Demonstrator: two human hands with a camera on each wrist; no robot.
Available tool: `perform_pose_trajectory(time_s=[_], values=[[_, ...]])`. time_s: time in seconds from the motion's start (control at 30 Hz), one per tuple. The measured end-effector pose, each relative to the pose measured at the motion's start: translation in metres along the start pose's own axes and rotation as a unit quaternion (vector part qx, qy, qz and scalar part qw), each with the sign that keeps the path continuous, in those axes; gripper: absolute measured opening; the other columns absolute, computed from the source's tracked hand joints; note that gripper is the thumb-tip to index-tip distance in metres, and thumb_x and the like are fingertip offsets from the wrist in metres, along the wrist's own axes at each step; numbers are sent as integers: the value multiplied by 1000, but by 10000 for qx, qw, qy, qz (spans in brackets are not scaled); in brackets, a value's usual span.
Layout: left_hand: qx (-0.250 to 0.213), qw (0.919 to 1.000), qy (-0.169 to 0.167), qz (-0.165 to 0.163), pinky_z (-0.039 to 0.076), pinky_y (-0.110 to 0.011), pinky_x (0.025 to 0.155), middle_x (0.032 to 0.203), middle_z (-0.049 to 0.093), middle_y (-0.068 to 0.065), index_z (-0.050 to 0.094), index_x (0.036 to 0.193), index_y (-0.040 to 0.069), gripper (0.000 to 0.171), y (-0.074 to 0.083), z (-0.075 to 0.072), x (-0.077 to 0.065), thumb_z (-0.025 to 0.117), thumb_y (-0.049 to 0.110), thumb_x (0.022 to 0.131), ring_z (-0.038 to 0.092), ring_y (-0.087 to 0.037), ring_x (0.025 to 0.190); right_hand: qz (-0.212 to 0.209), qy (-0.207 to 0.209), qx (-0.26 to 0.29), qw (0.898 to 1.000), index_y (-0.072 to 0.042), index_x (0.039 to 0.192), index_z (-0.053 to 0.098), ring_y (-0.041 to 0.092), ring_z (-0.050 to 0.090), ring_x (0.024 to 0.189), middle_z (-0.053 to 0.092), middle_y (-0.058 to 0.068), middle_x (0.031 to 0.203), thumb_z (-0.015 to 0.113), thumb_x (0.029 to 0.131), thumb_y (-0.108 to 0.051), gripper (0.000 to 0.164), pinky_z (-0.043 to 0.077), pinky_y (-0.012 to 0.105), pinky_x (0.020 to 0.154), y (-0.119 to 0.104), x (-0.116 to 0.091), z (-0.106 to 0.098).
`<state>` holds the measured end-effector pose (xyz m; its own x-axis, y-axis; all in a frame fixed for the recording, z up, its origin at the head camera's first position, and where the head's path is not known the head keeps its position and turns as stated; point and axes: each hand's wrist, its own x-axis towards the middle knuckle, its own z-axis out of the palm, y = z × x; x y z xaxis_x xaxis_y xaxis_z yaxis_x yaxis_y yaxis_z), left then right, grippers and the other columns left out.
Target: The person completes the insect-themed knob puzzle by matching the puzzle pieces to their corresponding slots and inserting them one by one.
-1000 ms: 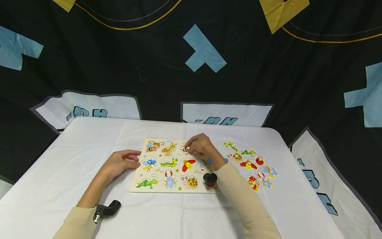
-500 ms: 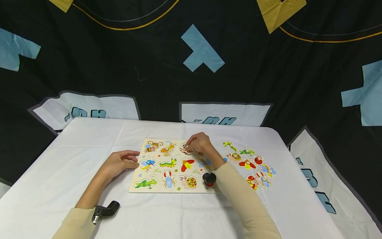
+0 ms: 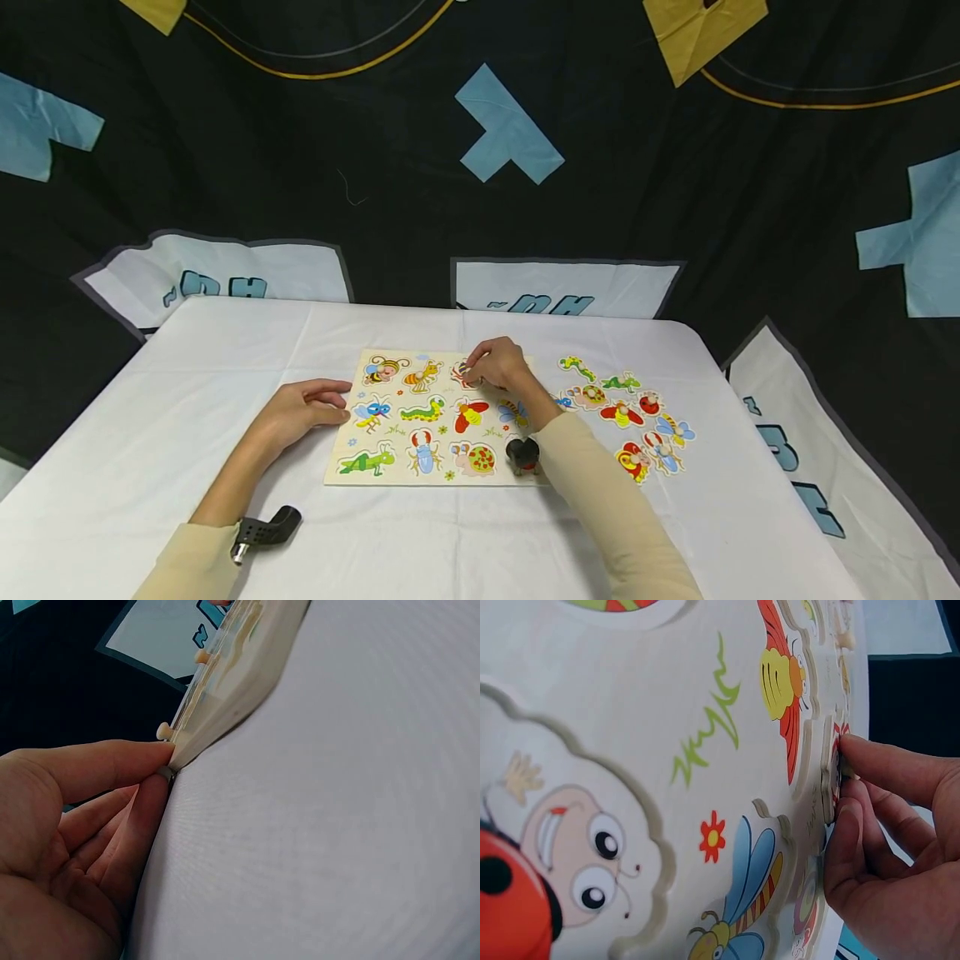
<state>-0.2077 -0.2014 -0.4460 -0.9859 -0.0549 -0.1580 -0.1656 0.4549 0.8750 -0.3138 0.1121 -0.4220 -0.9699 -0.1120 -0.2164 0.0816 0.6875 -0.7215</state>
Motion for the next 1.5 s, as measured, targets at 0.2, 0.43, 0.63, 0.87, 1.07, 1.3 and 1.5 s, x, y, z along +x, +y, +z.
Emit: perform_pose_trajectory(time_s=[0.2, 0.43, 0.63, 0.87, 1.07, 1.3, 1.5], values=[[4, 10000, 2, 0, 48, -24, 76, 99, 70, -6, 66, 131, 5, 55, 0, 0, 0, 83, 13, 79, 64, -11, 82, 90, -21, -83, 9999, -15, 86, 75, 19, 52, 71, 66, 3, 87, 85, 79, -19, 13, 39, 29, 57, -2, -1, 2], [7, 10000, -36, -61, 48, -24, 76, 99, 71, -5, 66, 132, 6, 55, 0, 2, -1, 82, 12, 79, 64, -11, 82, 82, -75, -26, 9999, -13, 87, 76, 19, 53, 74, 69, 4, 91, 85, 79, -18, 13, 40, 29, 60, -1, -1, 2], [6, 10000, -38, -57, 49, -23, 76, 100, 71, -6, 66, 132, 6, 55, 0, 2, -1, 82, 13, 80, 65, -11, 83, 36, -121, -47, 9999, -14, 87, 76, 19, 53, 75, 68, 3, 90, 85, 78, -18, 14, 40, 29, 59, 1, 0, 1], [55, 9999, -46, -73, 49, -24, 77, 101, 71, -6, 66, 132, 7, 55, 0, 1, -1, 82, 13, 80, 65, -11, 84, -45, -104, -104, 9999, -14, 87, 76, 19, 53, 74, 67, 3, 86, 86, 78, -19, 14, 40, 28, 58, 3, 1, 2], [89, 9999, -39, -66, 49, -24, 77, 102, 72, -6, 65, 133, 7, 55, 0, -2, -1, 82, 14, 81, 66, -11, 84, -27, -94, -87, 9999, -15, 89, 78, 19, 56, 80, 70, 3, 92, 85, 79, -22, 14, 42, 28, 64, 2, 0, 2], [93, 9999, -41, -54, 49, -25, 78, 103, 71, -6, 65, 133, 8, 55, 0, -3, -1, 82, 15, 81, 66, -11, 84, 101, 23, -45, 9999, -18, 96, 80, 22, 57, 87, 70, 4, 101, 85, 80, -25, 18, 44, 31, 70, 3, -7, -11], [32, 9999, -98, -37, 49, -24, 78, 102, 72, -5, 65, 133, 7, 55, 1, -1, 1, 82, 15, 81, 66, -10, 85, -34, 129, -208, 9997, -16, 101, 79, 22, 57, 88, 70, 6, 101, 81, 85, -28, 20, 45, 31, 74, 14, -15, -31]])
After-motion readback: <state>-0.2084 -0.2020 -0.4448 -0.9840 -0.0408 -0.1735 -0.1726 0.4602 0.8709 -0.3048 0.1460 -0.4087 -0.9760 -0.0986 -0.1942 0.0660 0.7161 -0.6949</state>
